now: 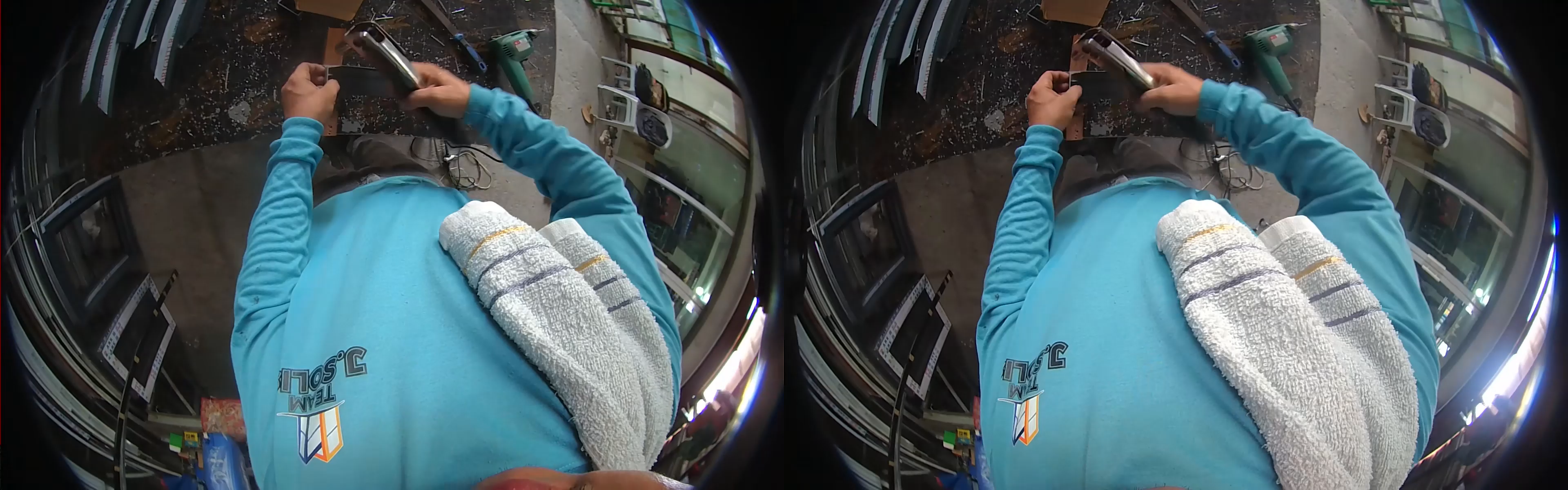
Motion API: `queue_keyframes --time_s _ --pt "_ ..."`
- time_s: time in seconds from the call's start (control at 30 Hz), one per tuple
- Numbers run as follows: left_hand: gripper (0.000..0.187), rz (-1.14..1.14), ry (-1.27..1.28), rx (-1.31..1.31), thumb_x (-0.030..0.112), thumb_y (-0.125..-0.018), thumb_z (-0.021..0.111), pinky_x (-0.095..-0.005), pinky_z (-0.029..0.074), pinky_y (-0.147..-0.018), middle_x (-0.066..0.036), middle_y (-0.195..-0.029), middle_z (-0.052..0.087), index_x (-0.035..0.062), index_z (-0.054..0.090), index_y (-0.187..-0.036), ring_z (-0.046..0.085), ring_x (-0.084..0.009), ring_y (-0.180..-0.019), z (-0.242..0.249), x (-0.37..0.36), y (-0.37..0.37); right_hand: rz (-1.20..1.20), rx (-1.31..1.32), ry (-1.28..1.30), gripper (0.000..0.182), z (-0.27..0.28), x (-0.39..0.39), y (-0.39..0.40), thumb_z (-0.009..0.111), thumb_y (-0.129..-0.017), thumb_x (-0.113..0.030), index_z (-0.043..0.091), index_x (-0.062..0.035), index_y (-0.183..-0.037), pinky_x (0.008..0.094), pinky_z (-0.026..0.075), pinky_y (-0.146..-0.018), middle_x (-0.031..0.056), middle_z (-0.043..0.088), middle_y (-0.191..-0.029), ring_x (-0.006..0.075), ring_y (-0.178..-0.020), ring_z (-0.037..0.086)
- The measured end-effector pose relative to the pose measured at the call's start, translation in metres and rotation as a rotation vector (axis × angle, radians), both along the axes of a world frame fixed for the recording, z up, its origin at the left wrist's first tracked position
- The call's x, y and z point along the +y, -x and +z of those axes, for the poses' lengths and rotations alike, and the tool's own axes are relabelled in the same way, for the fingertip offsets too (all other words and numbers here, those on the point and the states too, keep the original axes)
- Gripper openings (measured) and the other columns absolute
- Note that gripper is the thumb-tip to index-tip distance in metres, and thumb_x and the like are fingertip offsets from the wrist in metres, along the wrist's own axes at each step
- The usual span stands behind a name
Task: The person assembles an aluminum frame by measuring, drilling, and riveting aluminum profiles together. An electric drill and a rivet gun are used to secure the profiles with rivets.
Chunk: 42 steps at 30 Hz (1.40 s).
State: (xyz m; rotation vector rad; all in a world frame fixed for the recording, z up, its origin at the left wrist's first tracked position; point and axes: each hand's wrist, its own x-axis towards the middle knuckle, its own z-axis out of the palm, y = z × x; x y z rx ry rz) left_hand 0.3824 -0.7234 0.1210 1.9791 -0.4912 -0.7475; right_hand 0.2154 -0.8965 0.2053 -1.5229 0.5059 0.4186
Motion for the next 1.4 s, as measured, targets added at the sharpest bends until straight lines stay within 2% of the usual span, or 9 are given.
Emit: queue_keyframes --time_s 0.17,0.3,0.4,0.73,0.8,0.93,1.1,1.33,1.4 --pt "0.034 -0.032 0.041 0.091 0.017 -0.073 0.076 -0.0329 0.055 -0.075 -0.010 -0.090 0.069 0.0016 0.063 -0.101 0.067 -0.0179 -0.080 -0.009 0.006 -0.004 0.565 -0.092 1.191 0.053 0.077 -0.082 -0.008 0.068 -0.080 -0.015 0.049 -0.0076 -0.129 0.0406 0.051 -0.079 0.0123 0.065 -0.098 0.0269 -0.087 0.064" --pt "0.059 -0.286 0.051 -0.072 0.022 -0.071 0.081 -0.0338 0.054 -0.081 -0.011 -0.108 0.064 0.0067 0.055 -0.121 0.066 -0.0214 -0.091 0.021 0.019 -0.011 1.168 0.664 1.334 0.035 0.174 -0.138 -0.055 0.062 -0.072 -0.013 0.067 -0.0038 -0.106 0.0418 0.052 -0.072 0.0200 0.067 -0.087 0.0346 -0.084 0.065" --pt "0.060 -0.461 0.027 -0.467 0.021 -0.071 0.080 -0.0348 0.052 -0.085 -0.010 -0.116 0.060 0.0110 0.056 -0.125 0.063 -0.0251 -0.100 0.022 0.020 -0.018 0.950 0.306 1.401 0.028 0.168 -0.190 -0.031 0.064 -0.073 -0.015 0.069 -0.0058 -0.099 0.0437 0.051 -0.071 0.0180 0.067 -0.086 0.0353 -0.082 0.065" --pt "0.051 -0.632 0.010 -0.486 0.014 -0.076 0.076 -0.0357 0.048 -0.094 -0.007 -0.122 0.060 0.0114 0.059 -0.124 0.059 -0.0265 -0.111 0.034 0.013 -0.033 -0.161 -0.201 1.555 0.032 -0.005 -0.237 0.111 0.070 -0.078 -0.019 0.063 0.0005 -0.104 0.0423 0.052 -0.078 0.0196 0.060 -0.100 0.0355 -0.092 0.062" --pt "0.052 -0.625 -0.027 -0.533 0.013 -0.074 0.078 -0.0369 0.046 -0.099 -0.006 -0.123 0.060 0.0107 0.060 -0.123 0.056 -0.0282 -0.116 0.037 0.012 -0.032 -0.230 0.109 1.364 0.103 -0.047 -0.226 0.163 0.085 -0.061 -0.046 0.037 0.0016 -0.139 0.0458 0.046 -0.098 0.0238 0.057 -0.123 0.0365 -0.111 0.058" --pt "0.053 -0.654 0.008 -0.517 0.012 -0.072 0.079 -0.0369 0.046 -0.099 -0.007 -0.123 0.061 0.0100 0.060 -0.122 0.056 -0.0271 -0.117 0.030 0.011 -0.037 -0.427 0.424 1.235 0.130 -0.072 -0.166 0.147 0.083 -0.059 -0.052 0.006 0.0047 -0.148 0.0420 0.040 -0.106 0.0322 0.039 -0.137 0.0438 -0.123 0.048" --pt "0.053 -0.706 0.042 -0.481 0.010 -0.071 0.079 -0.0370 0.047 -0.098 -0.008 -0.122 0.061 0.0090 0.060 -0.121 0.057 -0.0264 -0.115 0.027 0.009 -0.044 -0.439 0.304 1.370 0.109 -0.094 -0.215 0.163 0.082 -0.066 -0.045 0.023 0.0017 -0.145 0.0405 0.045 -0.101 0.0280 0.053 -0.128 0.0396 -0.116 0.056" --pt "0.053 -0.745 0.166 -0.549 0.015 -0.068 0.081 -0.0379 0.049 -0.092 -0.007 -0.116 0.061 0.0107 0.060 -0.117 0.058 -0.0295 -0.108 0.015 0.011 -0.057 -0.941 0.162 0.396 0.051 0.041 -0.179 0.238 0.073 -0.080 -0.023 0.057 -0.0002 -0.122 0.0256 0.050 -0.066 0.0077 0.067 -0.090 0.0158 -0.072 0.063" --pt "0.058 -0.773 0.163 -0.525 0.013 -0.068 0.081 -0.0385 0.048 -0.094 -0.008 -0.120 0.060 0.0104 0.058 -0.121 0.057 -0.0298 -0.111 0.016 0.013 -0.061 -1.277 -0.164 0.147 0.055 0.097 -0.107 0.246 0.068 -0.082 -0.015 0.049 0.0023 -0.131 0.0289 0.051 -0.076 0.0185 0.061 -0.113 0.0200 -0.091 0.063"
